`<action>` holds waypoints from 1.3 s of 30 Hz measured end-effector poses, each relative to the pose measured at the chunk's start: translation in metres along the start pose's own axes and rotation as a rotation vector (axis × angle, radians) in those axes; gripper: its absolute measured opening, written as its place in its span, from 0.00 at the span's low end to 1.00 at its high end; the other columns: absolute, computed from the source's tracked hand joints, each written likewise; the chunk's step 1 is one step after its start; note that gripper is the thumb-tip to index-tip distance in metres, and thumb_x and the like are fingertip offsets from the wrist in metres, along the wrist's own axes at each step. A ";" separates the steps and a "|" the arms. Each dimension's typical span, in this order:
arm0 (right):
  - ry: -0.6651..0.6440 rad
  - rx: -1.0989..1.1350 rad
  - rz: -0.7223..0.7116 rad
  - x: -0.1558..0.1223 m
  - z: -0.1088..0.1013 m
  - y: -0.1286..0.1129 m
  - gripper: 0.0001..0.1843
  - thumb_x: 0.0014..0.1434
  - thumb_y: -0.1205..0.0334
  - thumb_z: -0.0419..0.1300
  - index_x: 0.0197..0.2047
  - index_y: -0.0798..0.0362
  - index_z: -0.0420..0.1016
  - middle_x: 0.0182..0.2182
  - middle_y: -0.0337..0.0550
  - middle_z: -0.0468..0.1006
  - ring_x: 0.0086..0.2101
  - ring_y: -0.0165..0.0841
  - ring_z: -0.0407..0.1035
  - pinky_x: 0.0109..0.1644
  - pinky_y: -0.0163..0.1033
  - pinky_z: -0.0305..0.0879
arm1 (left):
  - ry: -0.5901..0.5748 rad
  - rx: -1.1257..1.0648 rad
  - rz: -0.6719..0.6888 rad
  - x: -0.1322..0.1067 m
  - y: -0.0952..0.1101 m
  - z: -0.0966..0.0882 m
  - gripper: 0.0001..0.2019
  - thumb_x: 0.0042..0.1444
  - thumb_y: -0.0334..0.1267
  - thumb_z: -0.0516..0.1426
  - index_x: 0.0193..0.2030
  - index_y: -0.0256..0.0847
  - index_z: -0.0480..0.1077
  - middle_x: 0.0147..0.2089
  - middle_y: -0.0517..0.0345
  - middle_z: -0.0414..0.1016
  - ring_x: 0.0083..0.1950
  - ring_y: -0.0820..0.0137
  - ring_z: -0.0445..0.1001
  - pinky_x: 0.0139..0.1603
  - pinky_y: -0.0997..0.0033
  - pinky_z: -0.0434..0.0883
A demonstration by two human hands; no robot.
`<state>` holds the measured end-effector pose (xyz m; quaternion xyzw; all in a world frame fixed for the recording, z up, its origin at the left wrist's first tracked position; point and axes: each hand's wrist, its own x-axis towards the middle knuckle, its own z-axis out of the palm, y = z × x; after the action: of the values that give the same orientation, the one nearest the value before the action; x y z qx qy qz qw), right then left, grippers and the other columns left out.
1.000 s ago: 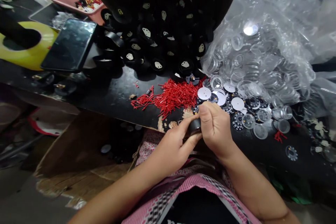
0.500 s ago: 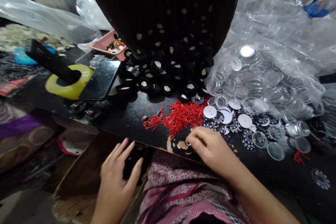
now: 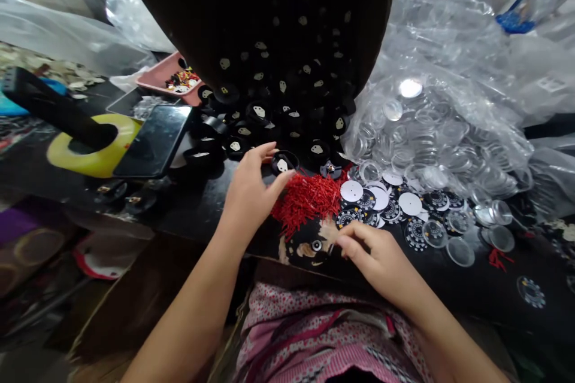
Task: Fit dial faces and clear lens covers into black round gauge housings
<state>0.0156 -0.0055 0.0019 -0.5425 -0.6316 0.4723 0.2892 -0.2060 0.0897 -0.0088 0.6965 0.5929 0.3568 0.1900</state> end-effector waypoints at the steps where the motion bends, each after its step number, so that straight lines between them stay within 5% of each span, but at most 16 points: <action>1: 0.001 0.087 0.024 0.002 0.002 0.000 0.13 0.66 0.51 0.54 0.42 0.51 0.73 0.28 0.38 0.74 0.29 0.31 0.69 0.34 0.37 0.64 | -0.037 -0.047 0.039 -0.016 0.004 -0.005 0.28 0.56 0.44 0.63 0.62 0.44 0.64 0.57 0.50 0.74 0.60 0.57 0.71 0.64 0.54 0.64; 4: -0.016 0.284 0.071 0.004 0.010 0.001 0.16 0.65 0.48 0.55 0.44 0.52 0.71 0.30 0.38 0.74 0.29 0.29 0.68 0.33 0.35 0.65 | -0.297 -0.294 0.097 -0.068 0.020 -0.007 0.27 0.51 0.42 0.67 0.59 0.52 0.68 0.57 0.56 0.75 0.62 0.57 0.70 0.67 0.54 0.61; 9: -0.087 0.180 0.078 -0.007 0.010 0.005 0.15 0.66 0.48 0.56 0.39 0.52 0.72 0.31 0.38 0.76 0.31 0.30 0.70 0.36 0.36 0.67 | -0.368 -1.070 -0.679 -0.127 0.033 0.016 0.21 0.56 0.43 0.64 0.56 0.48 0.72 0.62 0.51 0.73 0.60 0.55 0.73 0.59 0.56 0.72; 12: 0.034 -0.224 -0.031 -0.005 0.001 0.009 0.15 0.66 0.52 0.57 0.47 0.53 0.75 0.35 0.44 0.77 0.36 0.36 0.71 0.43 0.44 0.68 | -0.352 -1.319 -0.940 -0.130 0.031 0.022 0.18 0.56 0.42 0.64 0.54 0.48 0.74 0.58 0.52 0.77 0.53 0.59 0.79 0.52 0.62 0.76; 15: 0.155 -0.711 -0.117 0.006 -0.008 0.017 0.22 0.61 0.59 0.63 0.57 0.55 0.72 0.43 0.53 0.74 0.45 0.46 0.69 0.49 0.55 0.66 | -0.278 -1.394 -0.948 -0.123 0.029 0.018 0.19 0.57 0.39 0.64 0.56 0.50 0.73 0.55 0.55 0.78 0.48 0.64 0.80 0.49 0.70 0.77; 18: 0.171 -0.831 -0.133 0.014 -0.012 0.025 0.19 0.59 0.64 0.64 0.54 0.56 0.73 0.46 0.55 0.71 0.47 0.49 0.68 0.50 0.56 0.66 | -0.225 -1.447 -0.910 -0.119 0.031 0.016 0.20 0.58 0.41 0.63 0.58 0.49 0.72 0.55 0.53 0.79 0.47 0.66 0.80 0.46 0.72 0.78; 23: 0.316 -0.395 -0.150 0.011 -0.014 0.022 0.02 0.61 0.65 0.60 0.38 0.52 0.74 0.42 0.48 0.72 0.45 0.40 0.69 0.49 0.46 0.67 | -0.238 -1.567 -0.963 -0.115 0.038 0.021 0.17 0.61 0.44 0.60 0.55 0.45 0.74 0.51 0.48 0.80 0.43 0.65 0.81 0.41 0.71 0.79; 28: 0.278 0.130 0.098 0.008 -0.009 0.011 0.07 0.61 0.56 0.61 0.35 0.50 0.72 0.29 0.36 0.74 0.31 0.31 0.70 0.35 0.36 0.66 | -0.240 -1.636 -1.003 -0.103 0.048 0.028 0.14 0.67 0.43 0.53 0.53 0.43 0.75 0.52 0.47 0.80 0.46 0.65 0.81 0.43 0.72 0.79; 32: 0.358 0.150 0.108 0.011 -0.013 0.016 0.06 0.60 0.57 0.62 0.37 0.50 0.74 0.32 0.37 0.77 0.34 0.31 0.71 0.40 0.37 0.66 | -0.135 -1.548 -0.976 -0.099 0.049 0.034 0.14 0.67 0.41 0.54 0.54 0.40 0.73 0.51 0.47 0.80 0.47 0.66 0.81 0.48 0.71 0.78; 36: 0.483 0.011 0.062 0.006 -0.020 0.015 0.06 0.60 0.58 0.63 0.40 0.49 0.76 0.35 0.38 0.78 0.36 0.31 0.71 0.41 0.37 0.65 | -0.197 -1.514 -0.925 -0.102 0.049 0.038 0.13 0.64 0.41 0.57 0.50 0.39 0.76 0.51 0.48 0.81 0.50 0.63 0.80 0.49 0.69 0.77; 39: 0.429 0.010 0.034 0.001 -0.012 0.002 0.04 0.62 0.59 0.62 0.40 0.48 0.75 0.33 0.36 0.78 0.34 0.30 0.71 0.38 0.36 0.66 | -0.242 -1.494 -0.877 -0.105 0.052 0.041 0.13 0.63 0.43 0.58 0.50 0.42 0.77 0.53 0.51 0.80 0.53 0.62 0.79 0.52 0.67 0.77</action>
<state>0.0268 -0.0011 0.0051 -0.6395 -0.5440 0.3542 0.4119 -0.1446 -0.0165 -0.0293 0.1322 0.3942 0.4702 0.7785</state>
